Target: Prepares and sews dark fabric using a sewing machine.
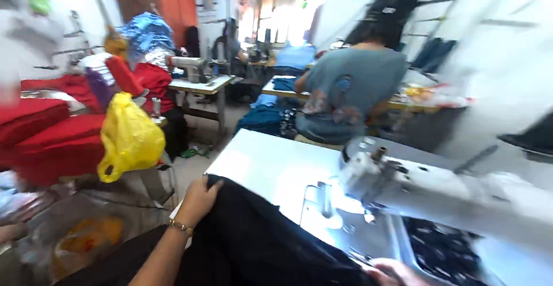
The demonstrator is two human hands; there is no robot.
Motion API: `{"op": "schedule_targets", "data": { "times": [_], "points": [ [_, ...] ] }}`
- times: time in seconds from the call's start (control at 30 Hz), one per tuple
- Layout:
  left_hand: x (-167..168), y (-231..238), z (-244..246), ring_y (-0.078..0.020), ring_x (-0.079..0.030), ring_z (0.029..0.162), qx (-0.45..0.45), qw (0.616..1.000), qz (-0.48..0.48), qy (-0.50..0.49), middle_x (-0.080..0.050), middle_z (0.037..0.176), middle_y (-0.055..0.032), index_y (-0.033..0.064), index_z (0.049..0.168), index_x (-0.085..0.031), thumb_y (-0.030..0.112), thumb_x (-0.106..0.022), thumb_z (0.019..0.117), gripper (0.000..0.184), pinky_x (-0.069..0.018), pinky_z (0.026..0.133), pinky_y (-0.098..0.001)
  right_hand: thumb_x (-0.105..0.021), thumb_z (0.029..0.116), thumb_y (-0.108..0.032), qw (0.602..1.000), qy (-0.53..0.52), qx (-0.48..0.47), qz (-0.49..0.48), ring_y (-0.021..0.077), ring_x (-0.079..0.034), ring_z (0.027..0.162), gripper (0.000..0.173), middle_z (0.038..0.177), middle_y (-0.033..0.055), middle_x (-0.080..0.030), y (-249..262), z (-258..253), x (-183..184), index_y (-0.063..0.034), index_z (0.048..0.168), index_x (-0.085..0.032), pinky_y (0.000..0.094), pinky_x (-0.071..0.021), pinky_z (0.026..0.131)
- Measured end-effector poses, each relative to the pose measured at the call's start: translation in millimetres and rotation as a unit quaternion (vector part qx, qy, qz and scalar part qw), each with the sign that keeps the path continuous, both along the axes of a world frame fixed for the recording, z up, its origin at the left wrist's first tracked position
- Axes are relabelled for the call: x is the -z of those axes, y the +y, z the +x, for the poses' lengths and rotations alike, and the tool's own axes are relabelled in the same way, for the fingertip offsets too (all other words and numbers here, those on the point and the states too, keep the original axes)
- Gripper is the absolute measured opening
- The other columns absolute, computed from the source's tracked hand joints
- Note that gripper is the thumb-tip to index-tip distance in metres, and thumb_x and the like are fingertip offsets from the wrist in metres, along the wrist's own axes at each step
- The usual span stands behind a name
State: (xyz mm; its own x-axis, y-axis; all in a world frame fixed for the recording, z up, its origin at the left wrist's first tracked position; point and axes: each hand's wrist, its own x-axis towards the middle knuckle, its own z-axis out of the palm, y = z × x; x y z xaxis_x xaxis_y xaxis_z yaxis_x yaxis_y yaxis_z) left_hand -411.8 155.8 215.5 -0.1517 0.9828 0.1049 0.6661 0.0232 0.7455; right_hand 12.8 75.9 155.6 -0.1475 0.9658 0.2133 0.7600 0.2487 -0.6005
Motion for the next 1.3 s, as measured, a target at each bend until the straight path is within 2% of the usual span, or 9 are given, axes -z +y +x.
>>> {"op": "schedule_targets", "data": {
  "times": [0.1,0.2,0.33,0.53,0.63,0.8,0.97,1.1,1.3],
  "points": [
    [36,25,29,-0.043,-0.048,0.138,0.026,0.975,-0.148,0.165,-0.053,0.145,-0.0261,-0.0041,0.136,-0.059,0.041,-0.059,0.1023,0.057,-0.0365,0.112,-0.0632,-0.064,0.0997,-0.031,0.995,-0.08,0.053,0.002,0.046,-0.07,0.105,0.044,0.116,0.0288,-0.07,13,-15,27,0.0067,0.122,-0.069,0.0614,-0.0545,0.092],
    [52,23,70,-0.0454,-0.03,0.151,-0.017,0.968,-0.046,0.248,-0.036,0.16,-0.0269,-0.0048,0.132,-0.063,0.052,-0.063,0.0965,0.067,-0.0232,0.117,-0.0691,-0.065,0.0995,-0.034,0.996,-0.082,0.011,0.037,0.0449,-0.068,0.11,0.043,0.112,0.027,-0.071,9,-26,33,0.0054,0.117,-0.072,0.0571,-0.0538,0.097],
    [82,32,107,-0.0491,-0.036,0.147,-0.029,0.928,0.223,0.297,-0.04,0.159,-0.0264,-0.0036,0.129,-0.066,0.043,-0.081,0.08,0.069,-0.0185,0.111,-0.0807,-0.063,0.1001,-0.027,0.989,-0.132,-0.038,0.052,0.0465,-0.066,0.111,0.031,0.114,0.0256,-0.071,2,-30,45,-0.0025,0.116,-0.075,0.06,-0.0534,0.094],
    [83,49,105,-0.05,-0.037,0.146,-0.043,0.925,0.265,0.268,-0.044,0.156,-0.0238,0.0006,0.12,-0.066,0.028,-0.086,0.0746,0.057,-0.017,0.109,-0.0813,-0.062,0.0978,-0.021,0.981,-0.155,0.021,0.118,0.0445,-0.067,0.103,0.025,0.11,0.0235,-0.071,7,-27,51,-0.0034,0.107,-0.078,0.0563,-0.0553,0.089],
    [86,48,106,-0.0447,-0.048,0.139,0.037,0.923,0.294,0.244,-0.054,0.147,-0.0195,0.0071,0.124,-0.066,0.039,-0.077,0.0801,0.055,-0.0304,0.107,-0.0737,-0.057,0.0945,-0.014,0.967,-0.181,0.108,0.143,0.045,-0.067,0.105,0.029,0.119,0.022,-0.07,17,-20,56,-0.005,0.113,-0.078,0.0581,-0.0542,0.088],
    [84,37,117,-0.0296,-0.067,0.114,0.359,0.89,0.113,0.257,-0.073,0.118,-0.0062,0.0155,0.134,-0.066,0.054,-0.07,0.0887,0.06,-0.0405,0.105,-0.0642,-0.061,0.0836,0.011,0.948,-0.243,0.187,0.088,0.0507,-0.065,0.107,0.039,0.118,0.0267,-0.069,26,-11,56,0.0024,0.12,-0.073,0.0645,-0.0532,0.085],
    [66,38,119,-0.0328,-0.068,0.108,0.451,0.849,-0.011,0.276,-0.074,0.107,-0.0129,0.011,0.121,-0.071,0.039,-0.063,0.0997,0.036,-0.0346,0.109,-0.0624,-0.067,0.0859,-0.004,0.95,-0.217,0.205,0.093,0.0529,-0.063,0.113,0.042,0.128,0.0293,-0.065,24,-22,45,0.0031,0.127,-0.069,0.0667,-0.0514,0.089],
    [50,37,131,-0.0324,-0.068,0.106,0.473,0.832,-0.077,0.281,-0.073,0.108,-0.0148,0.0082,0.118,-0.071,0.022,-0.059,0.0998,0.025,-0.0355,0.107,-0.0582,-0.063,0.0961,-0.017,0.985,-0.126,0.009,0.12,0.0338,-0.072,0.105,0.025,0.114,0.0161,-0.074,6,-71,22,-0.003,0.111,-0.077,0.0497,-0.0585,0.088],
    [27,36,141,-0.0337,-0.067,0.109,0.438,0.817,-0.188,0.326,-0.072,0.113,-0.0157,0.0079,0.125,-0.067,0.016,-0.049,0.1028,0.03,-0.0431,0.1,-0.055,-0.062,0.0929,-0.002,0.987,-0.092,-0.121,0.057,0.0317,-0.075,0.081,0.032,0.11,0.0187,-0.073,2,-121,38,-0.0035,0.123,-0.072,0.0444,-0.0621,0.067]
  ]
}}
